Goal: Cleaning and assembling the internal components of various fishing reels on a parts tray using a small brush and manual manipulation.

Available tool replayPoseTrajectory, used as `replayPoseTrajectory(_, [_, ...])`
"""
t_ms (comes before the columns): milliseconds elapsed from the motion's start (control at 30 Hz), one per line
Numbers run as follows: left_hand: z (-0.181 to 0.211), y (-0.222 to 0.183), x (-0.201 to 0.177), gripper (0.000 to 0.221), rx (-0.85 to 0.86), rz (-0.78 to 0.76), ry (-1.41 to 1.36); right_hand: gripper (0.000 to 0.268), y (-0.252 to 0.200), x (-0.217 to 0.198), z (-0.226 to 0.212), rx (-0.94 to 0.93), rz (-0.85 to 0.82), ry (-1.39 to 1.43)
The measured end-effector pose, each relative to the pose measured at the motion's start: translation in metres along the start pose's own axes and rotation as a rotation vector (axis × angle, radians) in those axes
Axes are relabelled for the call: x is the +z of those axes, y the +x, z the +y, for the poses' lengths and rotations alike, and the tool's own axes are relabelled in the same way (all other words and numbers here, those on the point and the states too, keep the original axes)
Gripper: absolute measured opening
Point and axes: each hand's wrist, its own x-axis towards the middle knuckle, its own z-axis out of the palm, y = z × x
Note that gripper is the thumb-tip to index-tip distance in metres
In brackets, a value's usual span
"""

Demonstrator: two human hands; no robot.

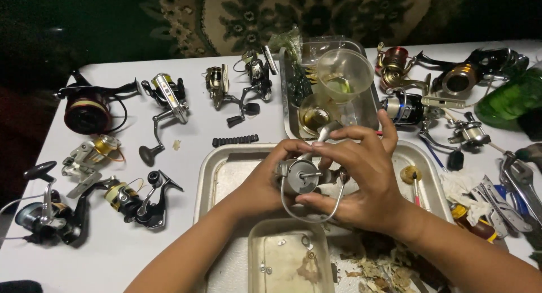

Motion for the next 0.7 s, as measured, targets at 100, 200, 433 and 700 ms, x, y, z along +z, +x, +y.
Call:
replayPoseTrajectory(100, [-0.001, -0.001, -0.002, 0.067, -0.053, 0.014, 0.069, 0.062, 0.013, -0.005, -0.009, -0.035, 0.003, -0.031])
replayPoseTrajectory(200, [0.0, -0.002, 0.0, 0.07, -0.118, 0.037, 0.003, 0.064, 0.013, -0.007, -0.007, -0.046, -0.037, 0.025])
replayPoseTrajectory(433, [-0.008, 0.001, -0.011, 0.06, -0.095, -0.053, 0.263, 0.086, 0.011, -0.015, -0.003, -0.023, -0.125, 0.116])
replayPoseTrajectory(700, [-0.008, 0.0, -0.012, 0.077, -0.051, -0.096, 0.369, 0.072, 0.018, -0.021, -0.006, -0.035, -0.21, 0.191])
